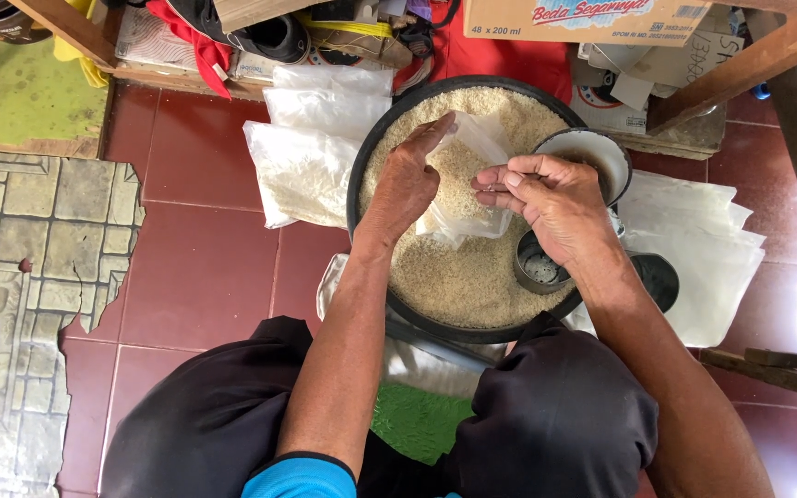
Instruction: Filling small plastic bags with rice from a large basin using a metal scoop
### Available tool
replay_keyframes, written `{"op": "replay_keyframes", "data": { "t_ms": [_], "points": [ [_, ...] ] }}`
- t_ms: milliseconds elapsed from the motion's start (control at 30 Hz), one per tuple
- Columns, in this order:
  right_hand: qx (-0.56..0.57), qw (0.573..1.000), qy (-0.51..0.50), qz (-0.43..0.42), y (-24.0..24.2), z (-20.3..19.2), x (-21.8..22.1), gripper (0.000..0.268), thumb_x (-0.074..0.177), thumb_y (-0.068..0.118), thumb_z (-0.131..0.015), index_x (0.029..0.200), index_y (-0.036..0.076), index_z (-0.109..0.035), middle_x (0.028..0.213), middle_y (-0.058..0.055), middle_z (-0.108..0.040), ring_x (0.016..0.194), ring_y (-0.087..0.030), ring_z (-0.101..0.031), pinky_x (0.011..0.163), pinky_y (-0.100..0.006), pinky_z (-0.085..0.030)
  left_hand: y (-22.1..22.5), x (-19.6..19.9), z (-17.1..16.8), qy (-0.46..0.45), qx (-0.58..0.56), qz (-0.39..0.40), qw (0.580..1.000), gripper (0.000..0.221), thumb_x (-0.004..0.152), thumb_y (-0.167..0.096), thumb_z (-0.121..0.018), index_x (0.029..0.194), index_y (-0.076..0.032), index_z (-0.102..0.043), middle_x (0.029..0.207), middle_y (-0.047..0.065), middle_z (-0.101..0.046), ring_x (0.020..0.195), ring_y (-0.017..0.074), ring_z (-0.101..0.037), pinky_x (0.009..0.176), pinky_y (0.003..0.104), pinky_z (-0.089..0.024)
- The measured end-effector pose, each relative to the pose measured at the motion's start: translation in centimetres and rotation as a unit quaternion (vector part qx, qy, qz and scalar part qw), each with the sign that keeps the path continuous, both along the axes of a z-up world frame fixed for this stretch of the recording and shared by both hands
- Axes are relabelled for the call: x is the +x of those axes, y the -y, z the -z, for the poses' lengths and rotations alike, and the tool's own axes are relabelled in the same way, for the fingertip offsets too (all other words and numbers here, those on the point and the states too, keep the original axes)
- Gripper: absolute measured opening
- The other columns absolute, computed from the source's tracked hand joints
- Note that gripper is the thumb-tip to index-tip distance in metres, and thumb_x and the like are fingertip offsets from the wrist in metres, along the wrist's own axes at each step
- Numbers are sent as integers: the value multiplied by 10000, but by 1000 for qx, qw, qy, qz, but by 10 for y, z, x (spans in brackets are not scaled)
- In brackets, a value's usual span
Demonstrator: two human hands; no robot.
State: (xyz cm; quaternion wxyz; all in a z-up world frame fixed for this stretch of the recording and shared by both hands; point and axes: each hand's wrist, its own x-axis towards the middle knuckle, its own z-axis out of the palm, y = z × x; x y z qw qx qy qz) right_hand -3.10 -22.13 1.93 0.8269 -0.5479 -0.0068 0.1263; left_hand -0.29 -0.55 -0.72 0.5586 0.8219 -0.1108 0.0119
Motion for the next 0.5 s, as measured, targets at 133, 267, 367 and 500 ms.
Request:
{"op": "replay_keyframes", "data": {
  "t_ms": [133, 267, 367, 500],
  "points": [
    [-40, 998, 40, 8, -4, -7, -2, 109, 1009, -83, -573, 1103, -44, -610, 1191, -346, -692, 1078, -408, -750, 936, -542, -649, -1, 0, 2, 4, 11, -3, 1000, 806, 758, 149, -458, 1496, -161, -553, 1426, 124, -640, 1341, 384, -580, 1110, 517, -512],
    [-212, 962, 171, 20, -4, -28, 0, 197, 950, -193, -649, 1119, -100, -691, 1117, -332, -710, 961, -370, -775, 828, -464, -680, -1, 1, 1, 17, 19, -7, 1000, 801, 760, 157, -470, 1491, -158, -562, 1413, 125, -652, 1325, 381, -598, 1098, 512, -520],
    [-313, 914, 257, 35, -8, -35, 4, 116, 952, -187, -689, 1034, -110, -716, 1052, -286, -737, 803, -325, -776, 689, -392, -646, -2, 1, 1, 10, 4, -3, 1000, 800, 760, 154, -447, 1492, -149, -559, 1415, 151, -647, 1328, 404, -591, 1098, 524, -512],
    [-357, 893, 274, 1, -11, -43, 8, 155, 958, -167, -669, 947, -46, -766, 992, -227, -766, 731, -300, -776, 602, -321, -625, -3, 0, -1, 12, -5, -5, 1000, 788, 760, 162, -445, 1479, -134, -571, 1405, 156, -653, 1319, 404, -598, 1101, 518, -503]
  ]
}}
